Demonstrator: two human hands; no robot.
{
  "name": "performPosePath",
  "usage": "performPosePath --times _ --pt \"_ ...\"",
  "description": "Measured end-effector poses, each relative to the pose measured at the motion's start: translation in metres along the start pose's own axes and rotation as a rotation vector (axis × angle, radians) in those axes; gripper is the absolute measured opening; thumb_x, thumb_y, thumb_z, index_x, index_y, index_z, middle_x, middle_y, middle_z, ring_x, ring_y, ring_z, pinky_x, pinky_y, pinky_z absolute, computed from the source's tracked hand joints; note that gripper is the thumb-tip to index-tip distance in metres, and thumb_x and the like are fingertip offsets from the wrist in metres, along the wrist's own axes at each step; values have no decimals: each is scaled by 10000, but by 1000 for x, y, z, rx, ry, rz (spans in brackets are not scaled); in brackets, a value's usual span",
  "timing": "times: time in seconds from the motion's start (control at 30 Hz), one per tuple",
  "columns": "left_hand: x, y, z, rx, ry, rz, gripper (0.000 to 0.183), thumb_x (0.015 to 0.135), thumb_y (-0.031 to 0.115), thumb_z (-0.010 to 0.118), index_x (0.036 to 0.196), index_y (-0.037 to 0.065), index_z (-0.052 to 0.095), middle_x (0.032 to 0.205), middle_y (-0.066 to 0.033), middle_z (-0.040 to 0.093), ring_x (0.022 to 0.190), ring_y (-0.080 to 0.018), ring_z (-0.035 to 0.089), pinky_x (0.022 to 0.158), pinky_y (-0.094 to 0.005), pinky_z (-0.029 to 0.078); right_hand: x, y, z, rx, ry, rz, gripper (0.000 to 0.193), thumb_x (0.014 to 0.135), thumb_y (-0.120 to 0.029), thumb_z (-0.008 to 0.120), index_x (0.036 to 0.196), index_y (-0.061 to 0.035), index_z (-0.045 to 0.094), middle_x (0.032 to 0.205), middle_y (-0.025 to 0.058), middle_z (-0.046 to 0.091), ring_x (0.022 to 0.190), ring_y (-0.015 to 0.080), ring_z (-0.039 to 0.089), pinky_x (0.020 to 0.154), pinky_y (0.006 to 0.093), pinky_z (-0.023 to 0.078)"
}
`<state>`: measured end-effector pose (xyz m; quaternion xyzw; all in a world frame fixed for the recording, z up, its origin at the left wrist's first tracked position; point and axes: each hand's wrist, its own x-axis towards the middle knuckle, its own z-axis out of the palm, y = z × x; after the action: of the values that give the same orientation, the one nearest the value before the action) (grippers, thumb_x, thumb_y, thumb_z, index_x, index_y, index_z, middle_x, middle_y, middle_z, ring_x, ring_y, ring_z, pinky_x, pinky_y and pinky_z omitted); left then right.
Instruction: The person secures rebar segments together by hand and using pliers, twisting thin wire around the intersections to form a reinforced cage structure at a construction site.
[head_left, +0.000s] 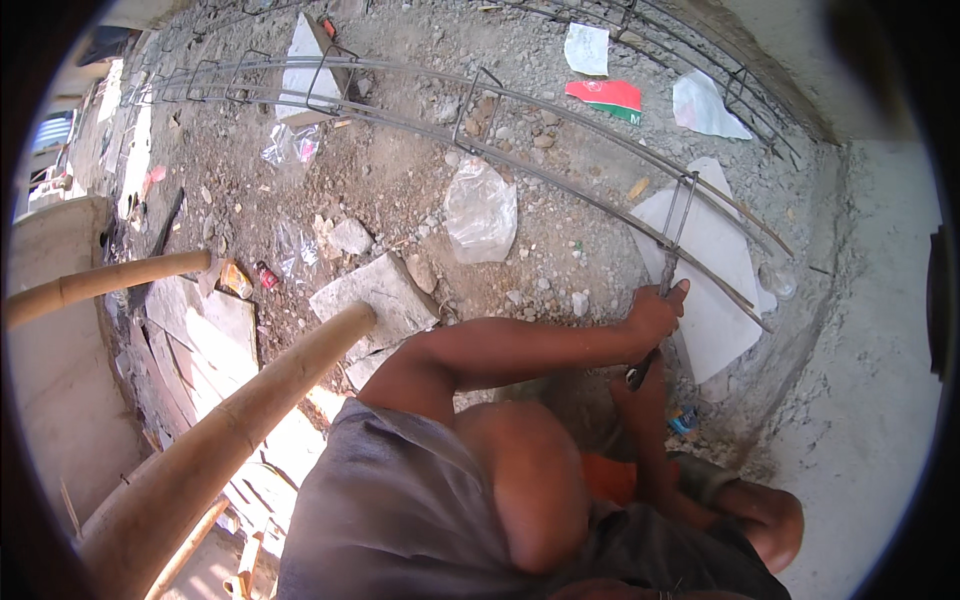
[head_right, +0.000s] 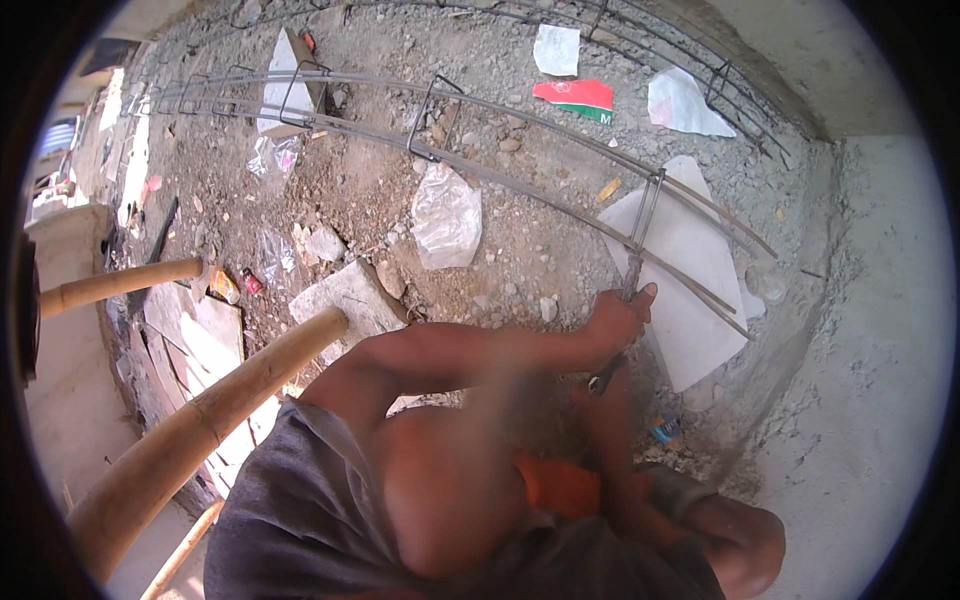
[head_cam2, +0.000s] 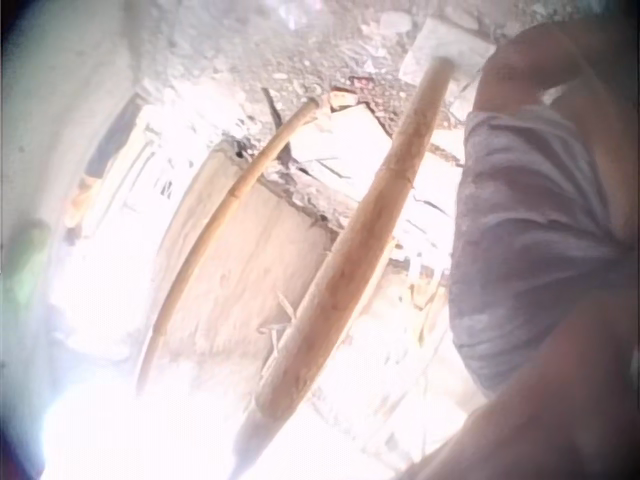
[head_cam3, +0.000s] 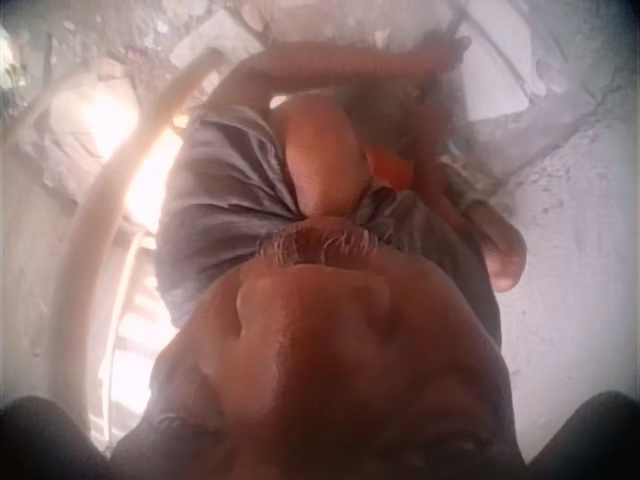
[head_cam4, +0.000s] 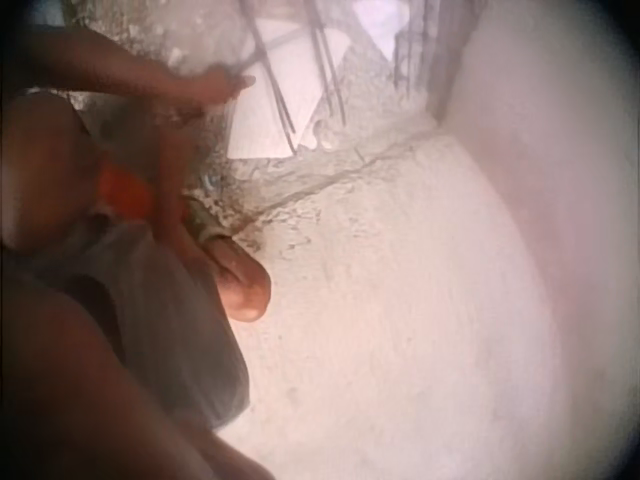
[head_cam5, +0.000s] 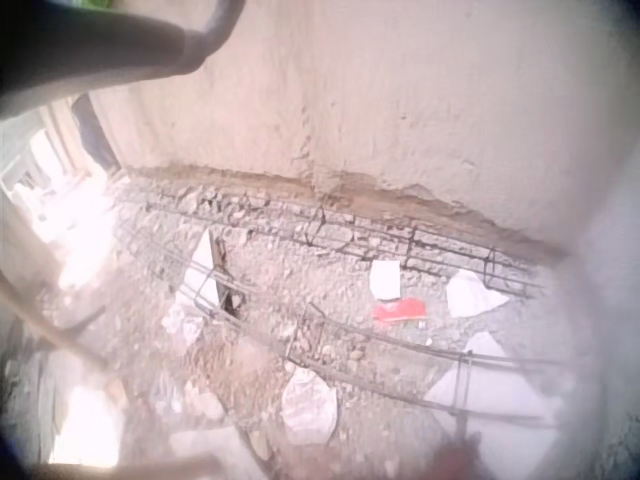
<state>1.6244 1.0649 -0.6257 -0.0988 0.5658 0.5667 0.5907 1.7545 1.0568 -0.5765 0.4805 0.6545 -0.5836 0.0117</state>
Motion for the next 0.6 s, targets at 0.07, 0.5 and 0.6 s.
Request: performPosePath --times 0.07,0.5,0.6 --pt "-4 -1 11 101 71 54 448 899 470 681 819 44 565 653 -56 572 520 -155 519 496 -318 429 -10 -23 21 177 262 -122 471 873 -176 660 1255 30 477 1110 180 647 993 366 652 811 416 505" --pt "-3 15 -7 -267 -344 -178 369 879 368 746 876 39 579 724 -54 608 586 -139 541 526 -290 455 17 35 -33 908 -703 382 319 831 -72 646 1126 42 606 895 125 653 825 241 665 752 421 536" --pt "-5 12 3 -136 -186 -87 340 903 340 726 844 50 558 696 -40 581 570 -124 514 520 -281 433 17 27 -27 397 -453 212 351 815 -89 654 1137 38 600 921 147 653 830 228 660 755 405 521"
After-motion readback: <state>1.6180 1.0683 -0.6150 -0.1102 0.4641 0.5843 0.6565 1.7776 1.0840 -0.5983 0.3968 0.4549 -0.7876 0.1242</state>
